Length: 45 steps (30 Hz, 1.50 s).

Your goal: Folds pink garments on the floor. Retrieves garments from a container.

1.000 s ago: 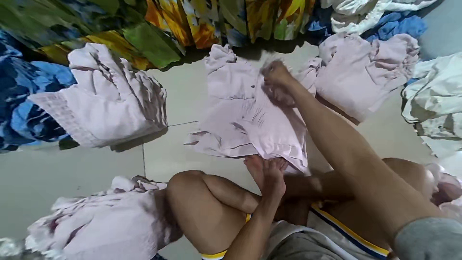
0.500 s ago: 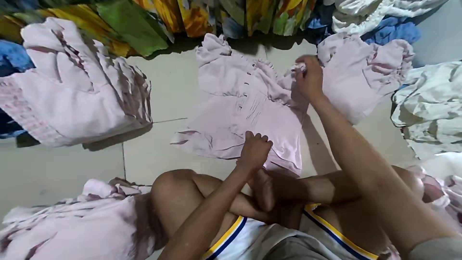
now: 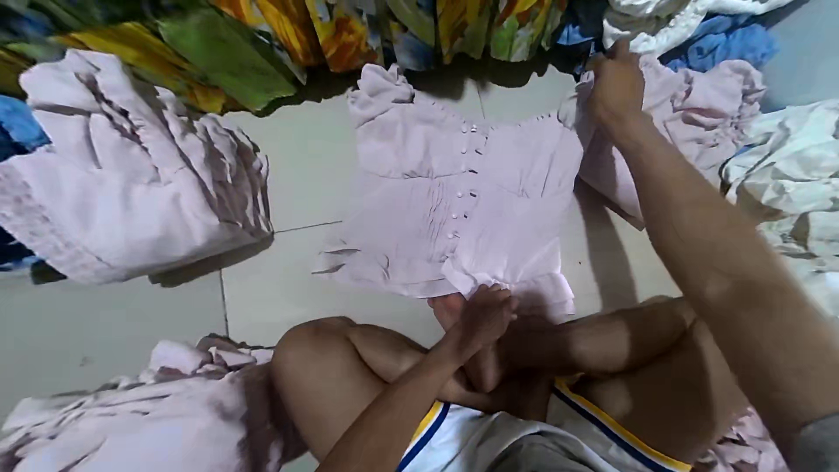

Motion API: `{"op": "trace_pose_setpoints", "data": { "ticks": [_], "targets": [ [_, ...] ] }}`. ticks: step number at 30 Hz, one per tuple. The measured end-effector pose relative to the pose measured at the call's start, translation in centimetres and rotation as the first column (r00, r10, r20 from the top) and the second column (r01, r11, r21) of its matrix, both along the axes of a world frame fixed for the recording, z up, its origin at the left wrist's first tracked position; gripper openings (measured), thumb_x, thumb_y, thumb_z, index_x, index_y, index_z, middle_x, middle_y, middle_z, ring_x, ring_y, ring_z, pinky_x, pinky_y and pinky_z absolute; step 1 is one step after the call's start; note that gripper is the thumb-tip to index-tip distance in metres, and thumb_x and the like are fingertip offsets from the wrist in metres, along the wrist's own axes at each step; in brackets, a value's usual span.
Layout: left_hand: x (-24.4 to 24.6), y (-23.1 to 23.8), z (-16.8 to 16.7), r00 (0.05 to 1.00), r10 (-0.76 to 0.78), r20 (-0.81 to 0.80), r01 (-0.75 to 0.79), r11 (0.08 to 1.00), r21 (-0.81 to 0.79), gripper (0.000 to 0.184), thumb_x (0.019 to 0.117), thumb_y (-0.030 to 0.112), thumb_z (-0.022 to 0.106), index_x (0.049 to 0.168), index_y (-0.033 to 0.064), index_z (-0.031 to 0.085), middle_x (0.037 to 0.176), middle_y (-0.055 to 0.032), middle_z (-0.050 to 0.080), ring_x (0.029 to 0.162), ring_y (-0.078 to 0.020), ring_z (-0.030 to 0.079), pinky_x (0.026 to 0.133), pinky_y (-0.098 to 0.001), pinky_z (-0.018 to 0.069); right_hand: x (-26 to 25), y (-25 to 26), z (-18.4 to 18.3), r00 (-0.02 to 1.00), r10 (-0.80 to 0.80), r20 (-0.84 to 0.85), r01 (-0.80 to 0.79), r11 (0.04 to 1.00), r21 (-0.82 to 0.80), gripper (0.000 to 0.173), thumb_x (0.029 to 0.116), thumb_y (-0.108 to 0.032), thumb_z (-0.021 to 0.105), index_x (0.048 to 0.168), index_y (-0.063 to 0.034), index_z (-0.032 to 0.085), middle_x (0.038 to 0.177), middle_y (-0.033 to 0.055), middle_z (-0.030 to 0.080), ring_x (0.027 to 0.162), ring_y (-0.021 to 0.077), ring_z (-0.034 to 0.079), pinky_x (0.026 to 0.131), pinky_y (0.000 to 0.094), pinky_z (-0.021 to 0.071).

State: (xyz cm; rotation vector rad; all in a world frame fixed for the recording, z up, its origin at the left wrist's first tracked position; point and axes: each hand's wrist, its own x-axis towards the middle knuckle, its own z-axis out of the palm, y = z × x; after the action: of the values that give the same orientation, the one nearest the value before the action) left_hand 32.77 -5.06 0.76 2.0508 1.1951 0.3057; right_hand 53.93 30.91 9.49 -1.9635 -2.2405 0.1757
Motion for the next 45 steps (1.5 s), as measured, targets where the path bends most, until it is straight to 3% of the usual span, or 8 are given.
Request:
{"op": "trace_pose_setpoints", "data": {
  "ticks": [4,11,15,21,27,33,38,45],
  "targets": [
    [-4.8,4.8,3.5,0.973,0.175,-0.147,-0.154,0.977,0.145,0.027,0.1017,0.03,0.062,0.12,0.0137,0.073,0.113,-0.0126,0.07,0.106,-0.033,0.066,0.088,-0.0533,0.0548,1.3,-10.6,-1.3,0.972,0.097,-0.215,-0.046,0.972,0.232,0.032,0.101,-0.016,0.051,0.122,0.0023,0.066,0.114,0.0233,0.069,0.105,0.0366,0.068,0.092,0.0526,0.0554],
    [-8.3,6.7,5.9,0.894,-0.323,-0.311,0.175,0.89,-0.421,0.028,0.1012,0.033,0.064,0.112,0.0082,0.075,0.12,-0.0138,0.07,0.114,-0.0343,0.065,0.096,-0.0603,0.0496,2.2,-16.4,-8.3,0.583,-0.509,-0.634,0.227,0.851,-0.474,0.05,0.1024,-0.042,0.061,0.12,0.0047,0.066,0.11,0.0197,0.069,0.098,0.0277,0.067,0.09,0.0479,0.0562],
    [-15.1,15.7,7.5,0.94,0.218,-0.263,-0.285,0.926,-0.249,0.022,0.1008,0.023,0.065,0.112,0.0063,0.075,0.1,-0.0211,0.072,0.094,-0.0404,0.069,0.083,-0.0657,0.0535,0.6,-13.8,-9.1,0.187,-0.627,-0.756,0.113,0.779,-0.617,0.049,0.1015,-0.047,0.061,0.126,-0.0052,0.063,0.107,0.0077,0.073,0.095,0.0169,0.071,0.085,0.0393,0.0614],
    [-21.7,24.8,-0.5,0.454,0.89,-0.038,-0.89,0.451,-0.064,0.1,0.0866,0.054,0.076,0.157,-0.0022,0.031,0.15,-0.0361,0.043,0.141,-0.0561,0.037,0.112,-0.0741,0.032,-2.2,-11.7,-9.0,0.228,-0.623,-0.748,0.001,0.768,-0.64,0.046,0.1,-0.021,0.068,0.14,-0.0053,0.054,0.118,0.0147,0.07,0.102,0.0231,0.071,0.089,0.0439,0.0615],
    [-23.9,23.7,0.0,0.42,0.901,0.104,-0.643,0.377,-0.666,0.061,0.0982,0.046,0.064,0.144,0.0083,0.05,0.126,-0.0134,0.066,0.111,-0.0238,0.066,0.094,-0.0475,0.0565,-0.7,-8.9,-10.5,0.119,-0.652,-0.749,-0.411,0.654,-0.635,0.059,0.1045,-0.057,0.045,0.147,-0.0169,0.049,0.125,0.0086,0.069,0.111,0.0209,0.069,0.093,0.0448,0.0597],
    [-24.7,20.0,8.4,0.294,0.89,0.349,-0.701,0.449,-0.554,0.05,0.1081,0.047,0.045,0.146,0.0144,0.045,0.119,-0.0056,0.067,0.104,-0.0144,0.067,0.089,-0.0387,0.058,-7.5,-5.8,-1.9,0.436,-0.484,-0.759,0.028,0.85,-0.526,0.069,0.1072,-0.055,0.042,0.152,-0.0032,0.041,0.142,0.0208,0.057,0.127,0.0306,0.059,0.104,0.0521,0.0505],
    [-17.6,17.3,18.3,0.506,0.641,0.576,-0.738,0.668,-0.095,0.06,0.0998,0.025,0.066,0.146,-0.0005,0.039,0.12,-0.0085,0.066,0.103,-0.0102,0.068,0.092,-0.0326,0.0585,-14.8,-11.0,9.3,0.42,0.179,-0.889,-0.103,0.983,0.149,0.042,0.1083,-0.034,0.048,0.122,0.0045,0.06,0.098,0.0109,0.068,0.089,0.013,0.068,0.085,0.0356,0.0588],
    [-11.4,8.6,23.3,0.931,0.141,0.335,-0.289,0.847,0.446,0.048,0.0985,0.018,0.06,0.145,0.0069,0.055,0.146,-0.0071,0.056,0.136,-0.013,0.053,0.114,-0.038,0.0466,-16.3,-18.7,17.8,0.162,0.532,-0.831,-0.124,0.846,0.518,0.062,0.0779,0.004,0.072,0.137,0.0121,0.053,0.113,0.0192,0.071,0.103,0.0175,0.069,0.093,0.0346,0.0577]
  ]
}}
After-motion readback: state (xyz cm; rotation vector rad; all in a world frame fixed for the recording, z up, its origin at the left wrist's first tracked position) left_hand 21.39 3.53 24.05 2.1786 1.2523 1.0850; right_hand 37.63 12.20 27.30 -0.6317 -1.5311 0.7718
